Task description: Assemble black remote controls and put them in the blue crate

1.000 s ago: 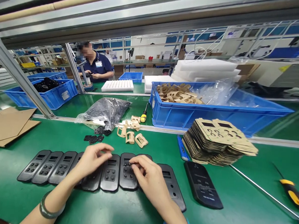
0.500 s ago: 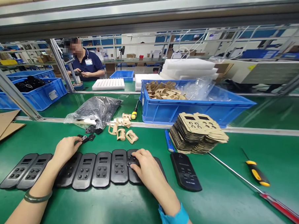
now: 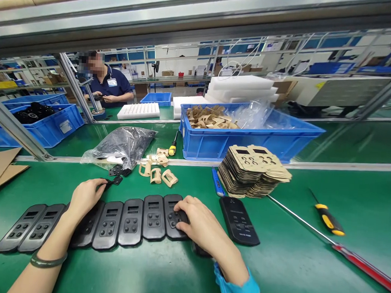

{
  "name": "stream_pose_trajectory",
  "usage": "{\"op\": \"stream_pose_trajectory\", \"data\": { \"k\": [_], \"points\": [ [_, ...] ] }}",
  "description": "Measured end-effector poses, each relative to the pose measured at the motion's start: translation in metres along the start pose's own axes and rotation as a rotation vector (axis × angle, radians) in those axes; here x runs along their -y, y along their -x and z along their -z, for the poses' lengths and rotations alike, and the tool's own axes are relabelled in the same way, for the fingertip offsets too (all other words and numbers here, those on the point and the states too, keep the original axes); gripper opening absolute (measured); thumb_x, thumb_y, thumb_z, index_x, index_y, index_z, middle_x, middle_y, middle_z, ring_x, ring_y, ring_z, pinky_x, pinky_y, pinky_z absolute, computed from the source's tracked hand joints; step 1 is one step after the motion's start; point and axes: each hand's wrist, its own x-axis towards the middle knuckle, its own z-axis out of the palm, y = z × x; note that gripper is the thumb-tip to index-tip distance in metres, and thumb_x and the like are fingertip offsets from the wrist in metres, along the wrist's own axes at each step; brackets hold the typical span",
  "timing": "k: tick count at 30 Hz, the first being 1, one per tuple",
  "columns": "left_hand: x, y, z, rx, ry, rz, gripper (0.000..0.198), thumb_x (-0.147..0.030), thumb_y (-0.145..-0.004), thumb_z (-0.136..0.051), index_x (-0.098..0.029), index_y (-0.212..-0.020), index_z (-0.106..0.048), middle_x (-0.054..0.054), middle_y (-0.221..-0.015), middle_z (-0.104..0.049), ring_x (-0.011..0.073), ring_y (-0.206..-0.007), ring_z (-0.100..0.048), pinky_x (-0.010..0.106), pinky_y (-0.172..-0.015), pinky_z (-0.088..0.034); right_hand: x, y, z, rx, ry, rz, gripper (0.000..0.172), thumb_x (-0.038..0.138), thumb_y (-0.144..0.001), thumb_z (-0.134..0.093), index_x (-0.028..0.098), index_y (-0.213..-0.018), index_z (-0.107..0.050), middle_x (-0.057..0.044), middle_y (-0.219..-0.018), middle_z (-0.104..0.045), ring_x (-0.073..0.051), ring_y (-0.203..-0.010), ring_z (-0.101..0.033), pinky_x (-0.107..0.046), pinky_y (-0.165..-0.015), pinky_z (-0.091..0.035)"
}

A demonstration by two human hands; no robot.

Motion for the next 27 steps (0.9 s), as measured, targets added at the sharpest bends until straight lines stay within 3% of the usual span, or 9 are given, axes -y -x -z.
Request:
{"op": "stream_pose_trajectory", "data": {
  "k": [4, 7, 13, 16, 20, 23, 25, 27],
  "points": [
    [-0.008, 0.002, 0.008, -0.093, 0.220, 0.070, 0.032, -0.039, -0.082, -0.049, -0.018, -0.092, -0.071, 0.011, -0.100, -0.072, 0.0295, -0.092, -0.066, 0.042, -0.088, -0.048, 0.005, 0.000, -0.002, -0.009, 0.046, 0.033, 0.024, 0.013, -0.078, -0.067, 0.019, -0.100, -0.061, -0.005, -0.101, -0.060, -0.025, -0.099, -0.056, -0.035, -0.082, -0.044],
    [-0.018, 0.006, 0.011, -0.076, 0.483, 0.143, 0.039, -0.048, -0.079, -0.053, -0.016, -0.095, -0.069, 0.008, -0.083, -0.073, 0.0248, -0.079, -0.068, 0.039, -0.081, -0.053, 0.006, -0.001, -0.003, -0.030, 0.119, -0.001, 0.017, 0.014, -0.078, -0.067, 0.018, -0.094, -0.061, -0.006, -0.095, -0.060, -0.025, -0.093, -0.058, -0.035, -0.078, -0.045],
    [-0.054, 0.024, 0.004, 0.233, 1.019, 0.212, 0.046, -0.051, -0.070, -0.068, -0.012, -0.093, -0.065, 0.006, -0.071, -0.071, 0.0188, -0.067, -0.070, 0.032, -0.067, -0.059, 0.005, -0.003, -0.002, -0.071, 0.050, 0.009, 0.016, 0.014, -0.078, -0.064, 0.020, -0.093, -0.062, -0.005, -0.095, -0.061, -0.025, -0.093, -0.059, -0.035, -0.077, -0.046],
    [-0.075, 0.038, 0.000, 0.374, 1.158, 0.226, 0.043, -0.049, -0.067, -0.074, -0.012, -0.088, -0.066, 0.006, -0.067, -0.070, 0.0170, -0.062, -0.069, 0.029, -0.062, -0.058, 0.015, -0.004, -0.004, -0.133, -0.184, 0.061, 0.012, 0.019, -0.085, -0.056, 0.022, -0.094, -0.063, -0.004, -0.096, -0.064, -0.022, -0.089, -0.060, -0.032, -0.076, -0.046],
    [-0.097, 0.054, -0.004, 0.514, 1.298, 0.239, 0.041, -0.046, -0.065, -0.078, -0.012, -0.085, -0.066, 0.005, -0.064, -0.069, 0.0135, -0.057, -0.066, 0.024, -0.057, -0.056, 0.036, -0.007, -0.020, -0.144, -0.634, 0.081, 0.021, 0.032, -0.089, -0.050, 0.020, -0.102, -0.063, -0.005, -0.093, -0.068, -0.019, -0.082, -0.062, -0.029, -0.074, -0.048],
    [-0.103, 0.062, -0.007, 0.588, 1.330, 0.197, 0.037, -0.043, -0.068, -0.076, -0.012, -0.085, -0.065, 0.005, -0.067, -0.069, 0.0135, -0.059, -0.066, 0.023, -0.058, -0.055, 0.046, -0.009, -0.031, -0.131, -0.839, 0.069, 0.026, 0.036, -0.085, -0.055, 0.017, -0.101, -0.063, -0.005, -0.085, -0.067, -0.018, -0.079, -0.062, -0.028, -0.071, -0.049],
    [-0.103, 0.065, -0.009, 0.556, 1.198, 0.089, 0.034, -0.043, -0.074, -0.071, -0.014, -0.089, -0.067, 0.007, -0.073, -0.070, 0.0166, -0.066, -0.068, 0.026, -0.062, -0.056, 0.042, -0.009, -0.028, -0.166, -0.805, 0.060, 0.024, 0.035, -0.084, -0.055, 0.016, -0.096, -0.063, -0.003, -0.079, -0.064, -0.017, -0.073, -0.060, -0.026, -0.066, -0.048],
    [-0.099, 0.067, -0.011, 0.460, 0.936, -0.105, 0.031, -0.041, -0.081, -0.064, -0.018, -0.100, -0.068, 0.010, -0.092, -0.072, 0.0212, -0.083, -0.068, 0.032, -0.075, -0.056, 0.030, -0.007, -0.017, -0.208, -0.645, 0.024, 0.023, 0.032, -0.085, -0.051, 0.017, -0.097, -0.064, -0.001, -0.074, -0.062, -0.016, -0.066, -0.057, -0.025, -0.059, -0.044]
  ]
}}
